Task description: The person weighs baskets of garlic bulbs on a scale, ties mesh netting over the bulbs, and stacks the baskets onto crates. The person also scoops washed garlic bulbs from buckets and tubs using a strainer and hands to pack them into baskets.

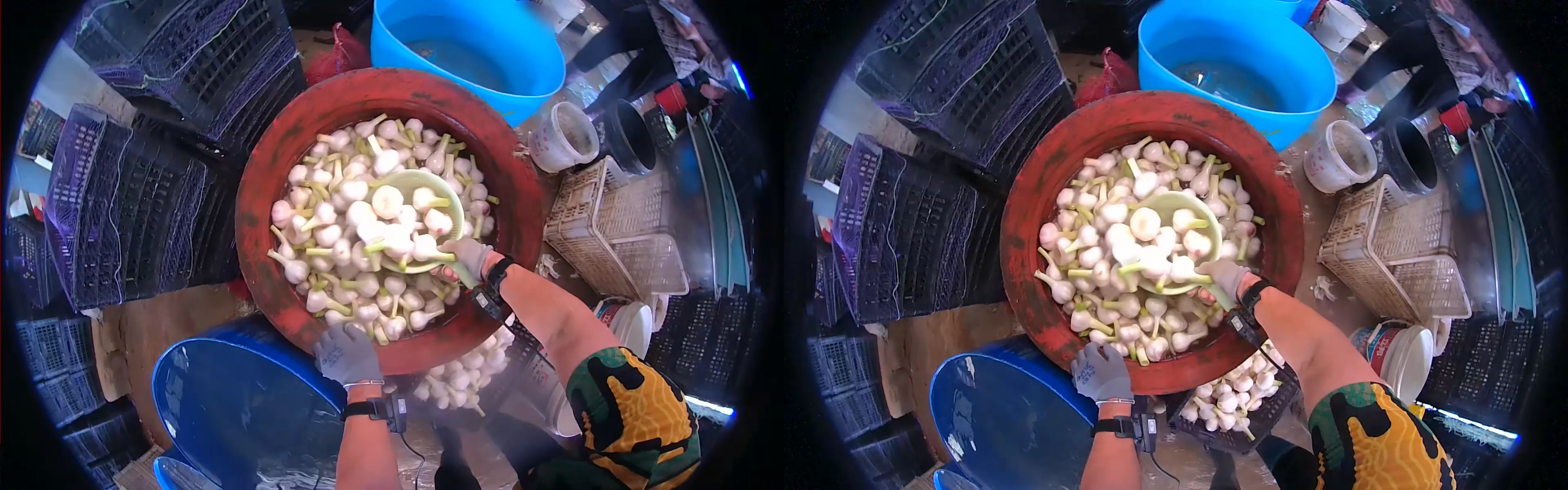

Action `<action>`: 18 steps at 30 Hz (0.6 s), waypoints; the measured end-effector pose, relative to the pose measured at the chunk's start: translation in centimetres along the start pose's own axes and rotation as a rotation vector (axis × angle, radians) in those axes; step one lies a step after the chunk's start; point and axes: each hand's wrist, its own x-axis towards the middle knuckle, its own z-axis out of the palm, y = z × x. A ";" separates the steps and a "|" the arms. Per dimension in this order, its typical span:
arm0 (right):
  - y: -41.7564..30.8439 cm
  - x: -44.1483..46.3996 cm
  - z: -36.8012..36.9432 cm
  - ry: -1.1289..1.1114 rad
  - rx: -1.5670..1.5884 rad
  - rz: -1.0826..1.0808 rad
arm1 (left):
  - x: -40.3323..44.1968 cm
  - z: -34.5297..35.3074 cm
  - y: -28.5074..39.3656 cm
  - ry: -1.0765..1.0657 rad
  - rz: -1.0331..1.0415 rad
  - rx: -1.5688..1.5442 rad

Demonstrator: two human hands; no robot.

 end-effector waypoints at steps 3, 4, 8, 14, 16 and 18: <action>0.2 -2.0 0.1 -0.038 0.028 -0.069 | 0.1 -0.4 0.1 -0.035 0.023 -0.018; 0.4 -2.7 0.0 -0.084 0.082 -0.097 | 0.1 0.3 -0.2 -0.008 -0.007 -0.024; -0.3 -8.4 1.1 -0.185 0.171 -0.224 | -0.2 -0.2 0.2 -0.003 -0.051 -0.022; 0.4 -20.2 3.0 0.127 0.278 -0.367 | 0.5 7.7 -4.8 0.013 0.423 0.209; 1.8 -24.4 2.7 0.112 0.179 -0.445 | 1.4 9.7 -4.3 0.065 0.099 -0.072; 2.8 -28.7 3.9 0.318 0.089 -0.458 | -0.8 -0.3 -1.8 -0.059 0.245 0.065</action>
